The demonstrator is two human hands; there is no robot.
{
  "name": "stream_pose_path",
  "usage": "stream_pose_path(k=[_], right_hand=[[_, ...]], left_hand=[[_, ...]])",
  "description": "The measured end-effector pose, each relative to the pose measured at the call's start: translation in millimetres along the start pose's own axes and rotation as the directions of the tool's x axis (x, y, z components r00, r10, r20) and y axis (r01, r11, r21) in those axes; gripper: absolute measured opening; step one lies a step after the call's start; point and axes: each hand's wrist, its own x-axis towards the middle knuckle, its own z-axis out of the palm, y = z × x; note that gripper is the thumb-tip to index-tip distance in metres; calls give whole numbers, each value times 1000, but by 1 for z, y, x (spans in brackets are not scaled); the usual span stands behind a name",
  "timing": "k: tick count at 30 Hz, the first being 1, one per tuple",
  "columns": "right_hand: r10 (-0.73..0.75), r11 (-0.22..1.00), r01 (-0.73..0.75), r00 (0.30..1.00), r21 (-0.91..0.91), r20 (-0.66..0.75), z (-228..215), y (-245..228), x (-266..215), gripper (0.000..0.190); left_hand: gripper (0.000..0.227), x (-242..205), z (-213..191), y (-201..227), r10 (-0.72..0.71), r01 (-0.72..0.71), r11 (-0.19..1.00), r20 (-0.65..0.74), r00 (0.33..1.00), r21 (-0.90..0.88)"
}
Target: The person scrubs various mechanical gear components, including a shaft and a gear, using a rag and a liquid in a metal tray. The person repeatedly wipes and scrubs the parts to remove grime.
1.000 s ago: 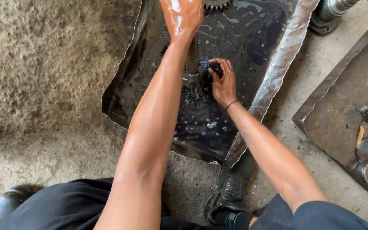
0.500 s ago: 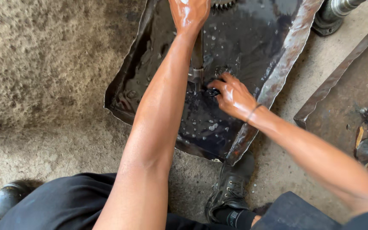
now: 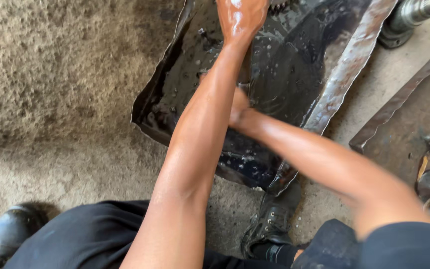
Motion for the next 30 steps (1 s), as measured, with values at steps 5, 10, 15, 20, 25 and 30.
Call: stream_pose_path(k=[5,10,15,20,25,30], right_hand=[[-119,924,148,988,-353,103,8,0,13,44],[-32,522,346,922,-779,387,-62,-18,-51,44],[-31,576,285,944,-766,328,-61,-5,-47,44],[20,956,11,994,-292,104,7,24,-21,44],[-75,853,184,969,-488,233,8,19,-17,44],[-49,363,538,826,-761,561,-74,-16,-51,44]], left_hand=[[28,21,-41,45,-274,243,895,-30,961,-375],[32,10,-29,39,-431,436,838,92,898,-329],[38,13,-23,47,-393,353,863,-43,918,-362],[34,19,-36,53,-391,359,857,-12,921,-370],[42,28,-52,62,-491,479,776,84,867,-410],[39,23,-43,59,-493,473,773,69,867,-422]])
